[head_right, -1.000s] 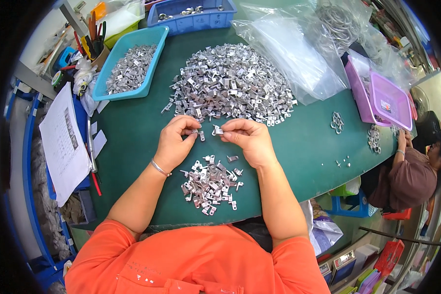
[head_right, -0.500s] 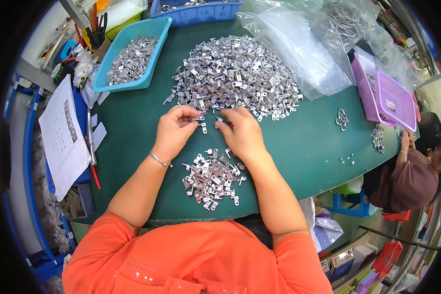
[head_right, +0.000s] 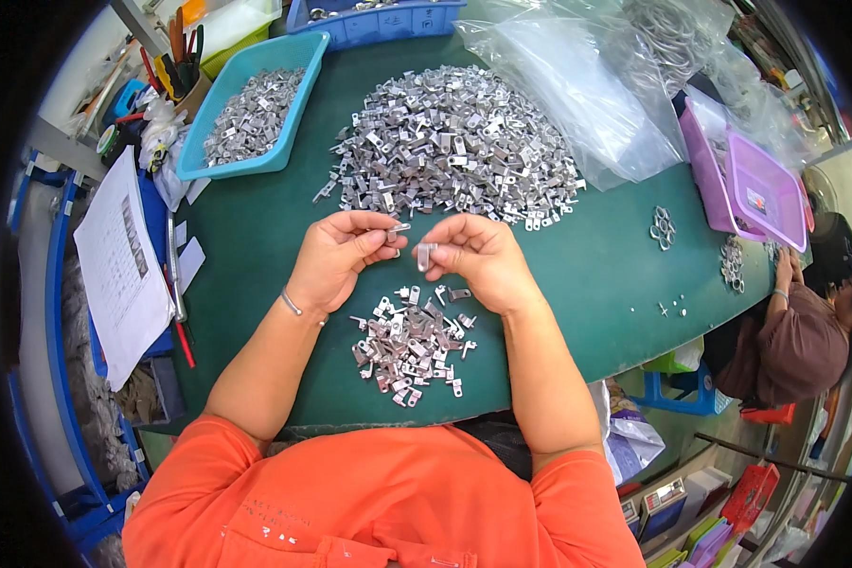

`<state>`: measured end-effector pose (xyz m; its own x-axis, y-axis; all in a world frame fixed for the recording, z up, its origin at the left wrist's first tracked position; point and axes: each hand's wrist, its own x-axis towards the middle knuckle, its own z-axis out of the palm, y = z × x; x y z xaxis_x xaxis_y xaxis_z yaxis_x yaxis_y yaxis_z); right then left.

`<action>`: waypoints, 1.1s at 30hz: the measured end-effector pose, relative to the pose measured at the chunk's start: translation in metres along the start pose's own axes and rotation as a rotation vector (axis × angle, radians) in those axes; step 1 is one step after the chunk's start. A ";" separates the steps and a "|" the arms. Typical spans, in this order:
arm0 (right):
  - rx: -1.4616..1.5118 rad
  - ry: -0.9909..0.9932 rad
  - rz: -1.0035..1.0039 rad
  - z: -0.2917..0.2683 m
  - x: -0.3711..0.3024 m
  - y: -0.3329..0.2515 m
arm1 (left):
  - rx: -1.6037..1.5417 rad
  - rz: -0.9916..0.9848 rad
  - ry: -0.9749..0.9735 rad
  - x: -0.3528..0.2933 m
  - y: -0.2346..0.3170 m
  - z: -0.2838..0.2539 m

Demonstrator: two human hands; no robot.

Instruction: The person sits at a green workbench and assembles small metal hardware components by hand. They pick up individual pieces from a large pile, fit them together, and place the finished assemblies into a blue basket. The process is repetitive and involves handling small parts one by one.

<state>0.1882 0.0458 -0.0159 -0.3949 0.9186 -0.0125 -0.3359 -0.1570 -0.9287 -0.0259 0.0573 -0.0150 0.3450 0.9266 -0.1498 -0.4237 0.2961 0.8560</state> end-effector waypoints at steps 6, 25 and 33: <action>-0.791 0.171 -0.055 0.027 0.017 0.007 | 0.009 0.062 0.007 0.004 0.000 -0.002; -0.144 0.201 -0.116 0.015 0.002 0.003 | -0.238 -0.053 -0.023 0.002 0.005 -0.008; -0.697 0.239 -0.221 0.015 0.003 0.001 | -0.230 -0.047 -0.089 0.004 0.010 -0.021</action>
<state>0.1736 0.0431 -0.0110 -0.1594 0.9678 0.1948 0.2627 0.2318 -0.9366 -0.0465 0.0692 -0.0178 0.4368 0.8895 -0.1341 -0.5814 0.3929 0.7124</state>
